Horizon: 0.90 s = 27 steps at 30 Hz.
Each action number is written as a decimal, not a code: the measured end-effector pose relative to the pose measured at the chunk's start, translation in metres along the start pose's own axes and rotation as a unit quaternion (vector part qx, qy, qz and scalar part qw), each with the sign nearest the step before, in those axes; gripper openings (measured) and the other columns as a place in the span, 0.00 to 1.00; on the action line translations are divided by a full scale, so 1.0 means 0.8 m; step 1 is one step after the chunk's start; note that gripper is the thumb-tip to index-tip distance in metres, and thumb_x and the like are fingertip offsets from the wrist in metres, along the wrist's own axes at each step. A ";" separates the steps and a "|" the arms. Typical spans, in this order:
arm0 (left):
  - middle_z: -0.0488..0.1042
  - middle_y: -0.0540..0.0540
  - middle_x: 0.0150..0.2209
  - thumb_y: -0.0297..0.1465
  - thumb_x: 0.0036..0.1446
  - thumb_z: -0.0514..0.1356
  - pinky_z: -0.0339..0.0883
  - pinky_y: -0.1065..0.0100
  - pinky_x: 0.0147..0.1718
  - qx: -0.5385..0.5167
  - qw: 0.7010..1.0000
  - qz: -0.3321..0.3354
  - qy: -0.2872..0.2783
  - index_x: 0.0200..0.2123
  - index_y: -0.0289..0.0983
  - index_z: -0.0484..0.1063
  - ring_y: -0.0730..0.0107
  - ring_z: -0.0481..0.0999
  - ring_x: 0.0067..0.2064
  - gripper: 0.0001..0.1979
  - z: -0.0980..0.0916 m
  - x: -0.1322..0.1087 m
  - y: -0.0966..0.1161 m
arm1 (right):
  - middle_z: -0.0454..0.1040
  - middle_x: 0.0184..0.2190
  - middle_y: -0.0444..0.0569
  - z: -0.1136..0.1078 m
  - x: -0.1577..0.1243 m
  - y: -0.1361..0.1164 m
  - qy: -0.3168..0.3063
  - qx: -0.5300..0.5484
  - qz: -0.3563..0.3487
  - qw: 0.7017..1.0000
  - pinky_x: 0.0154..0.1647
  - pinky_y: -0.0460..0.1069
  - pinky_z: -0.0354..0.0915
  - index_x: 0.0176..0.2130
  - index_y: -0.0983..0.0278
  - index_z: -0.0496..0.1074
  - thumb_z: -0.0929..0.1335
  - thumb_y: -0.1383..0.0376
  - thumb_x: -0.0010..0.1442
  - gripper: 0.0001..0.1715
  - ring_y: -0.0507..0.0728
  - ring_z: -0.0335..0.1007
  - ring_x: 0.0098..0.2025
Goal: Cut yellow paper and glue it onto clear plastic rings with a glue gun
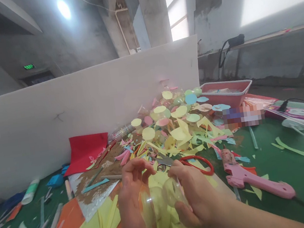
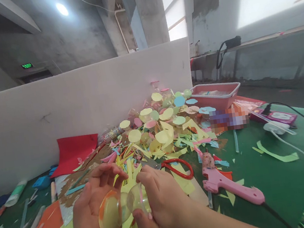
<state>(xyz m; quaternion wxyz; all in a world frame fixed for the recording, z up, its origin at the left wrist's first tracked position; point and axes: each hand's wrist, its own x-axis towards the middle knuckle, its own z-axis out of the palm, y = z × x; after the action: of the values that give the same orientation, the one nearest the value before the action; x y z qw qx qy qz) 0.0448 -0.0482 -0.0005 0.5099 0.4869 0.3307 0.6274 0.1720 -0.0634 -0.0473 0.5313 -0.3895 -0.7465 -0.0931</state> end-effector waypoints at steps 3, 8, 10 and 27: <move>0.70 0.49 0.33 0.44 0.57 0.53 0.64 0.65 0.41 0.003 1.000 0.009 -0.003 0.36 0.43 0.72 0.66 0.67 0.37 0.14 -0.001 0.000 0.003 | 0.59 0.27 0.43 0.001 -0.001 -0.001 0.000 -0.001 0.003 1.000 0.21 0.47 0.56 0.43 0.63 0.54 0.53 0.59 0.63 0.13 0.55 0.60 0.24; 0.69 0.50 0.33 0.45 0.57 0.54 0.63 0.65 0.42 0.011 1.000 0.014 -0.006 0.35 0.43 0.72 0.66 0.67 0.37 0.14 -0.003 0.000 0.002 | 0.61 0.28 0.44 0.002 -0.002 -0.001 -0.007 0.009 0.011 1.000 0.22 0.48 0.58 0.44 0.63 0.55 0.54 0.59 0.62 0.13 0.55 0.60 0.24; 0.69 0.50 0.33 0.45 0.57 0.54 0.63 0.64 0.42 0.011 1.000 0.013 -0.004 0.36 0.43 0.72 0.66 0.67 0.37 0.14 -0.003 0.001 0.000 | 0.61 0.28 0.44 0.001 -0.001 0.000 -0.007 0.015 0.007 1.000 0.22 0.48 0.57 0.44 0.63 0.55 0.55 0.59 0.61 0.13 0.55 0.60 0.24; 0.69 0.47 0.35 0.44 0.59 0.52 0.62 0.56 0.48 0.054 0.995 0.073 0.032 0.33 0.44 0.72 0.59 0.68 0.44 0.13 0.001 0.010 0.021 | 0.62 0.29 0.45 -0.014 0.014 0.004 0.001 0.011 0.009 1.000 0.26 0.50 0.61 0.44 0.63 0.56 0.54 0.58 0.64 0.13 0.56 0.61 0.28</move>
<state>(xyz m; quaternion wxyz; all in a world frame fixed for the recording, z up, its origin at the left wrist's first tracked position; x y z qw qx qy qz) 0.0405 -0.0450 0.0171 0.4246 0.5164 0.3442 0.6593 0.1807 -0.0618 -0.0342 0.5371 -0.3905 -0.7433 -0.0808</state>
